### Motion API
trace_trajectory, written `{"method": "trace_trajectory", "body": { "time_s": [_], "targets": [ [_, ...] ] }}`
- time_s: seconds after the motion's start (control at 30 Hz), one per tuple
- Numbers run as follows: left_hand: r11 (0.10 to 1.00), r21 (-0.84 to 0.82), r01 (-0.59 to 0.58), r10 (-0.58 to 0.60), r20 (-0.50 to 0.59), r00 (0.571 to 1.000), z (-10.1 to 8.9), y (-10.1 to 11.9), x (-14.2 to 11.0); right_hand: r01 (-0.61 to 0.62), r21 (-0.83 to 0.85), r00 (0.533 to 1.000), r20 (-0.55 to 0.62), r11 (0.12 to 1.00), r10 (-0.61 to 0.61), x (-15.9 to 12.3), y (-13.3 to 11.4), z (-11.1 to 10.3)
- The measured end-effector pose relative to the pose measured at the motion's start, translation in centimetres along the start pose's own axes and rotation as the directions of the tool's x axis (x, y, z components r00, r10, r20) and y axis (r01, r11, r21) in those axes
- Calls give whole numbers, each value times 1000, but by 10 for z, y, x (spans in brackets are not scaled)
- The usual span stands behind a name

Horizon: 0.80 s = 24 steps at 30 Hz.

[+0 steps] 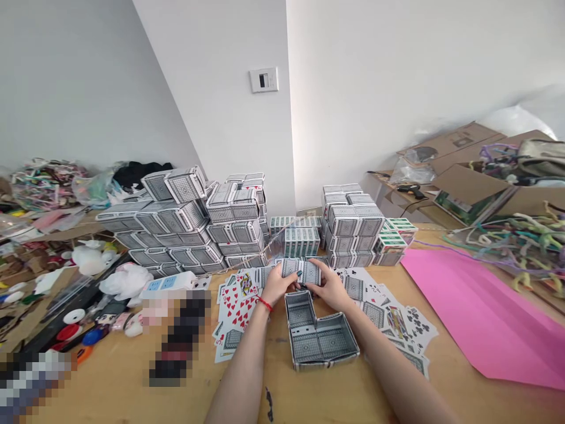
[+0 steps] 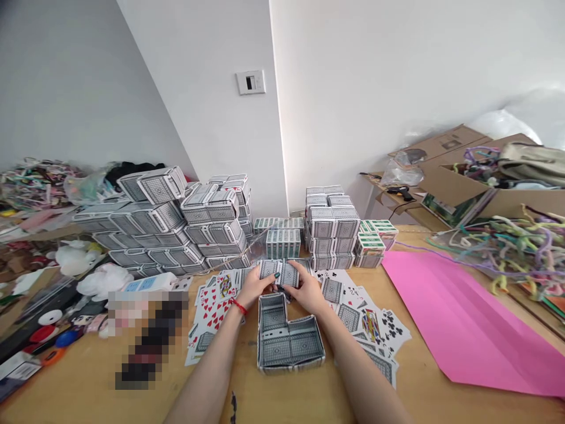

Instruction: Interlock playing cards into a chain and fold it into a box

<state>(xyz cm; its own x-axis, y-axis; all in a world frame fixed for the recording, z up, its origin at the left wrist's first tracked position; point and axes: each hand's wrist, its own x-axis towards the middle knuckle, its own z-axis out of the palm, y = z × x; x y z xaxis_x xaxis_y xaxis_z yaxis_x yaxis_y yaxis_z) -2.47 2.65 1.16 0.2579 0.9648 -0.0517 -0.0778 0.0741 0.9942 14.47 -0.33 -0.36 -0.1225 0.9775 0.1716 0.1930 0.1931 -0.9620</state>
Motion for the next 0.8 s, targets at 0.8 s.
{"method": "trace_trajectory", "body": {
  "time_s": [0.8],
  "targets": [
    [998,-68,-4,3,-8,1000,-5,-12,6,-54,-52,999,-4,997,54,-2,-6,-1]
  ]
}}
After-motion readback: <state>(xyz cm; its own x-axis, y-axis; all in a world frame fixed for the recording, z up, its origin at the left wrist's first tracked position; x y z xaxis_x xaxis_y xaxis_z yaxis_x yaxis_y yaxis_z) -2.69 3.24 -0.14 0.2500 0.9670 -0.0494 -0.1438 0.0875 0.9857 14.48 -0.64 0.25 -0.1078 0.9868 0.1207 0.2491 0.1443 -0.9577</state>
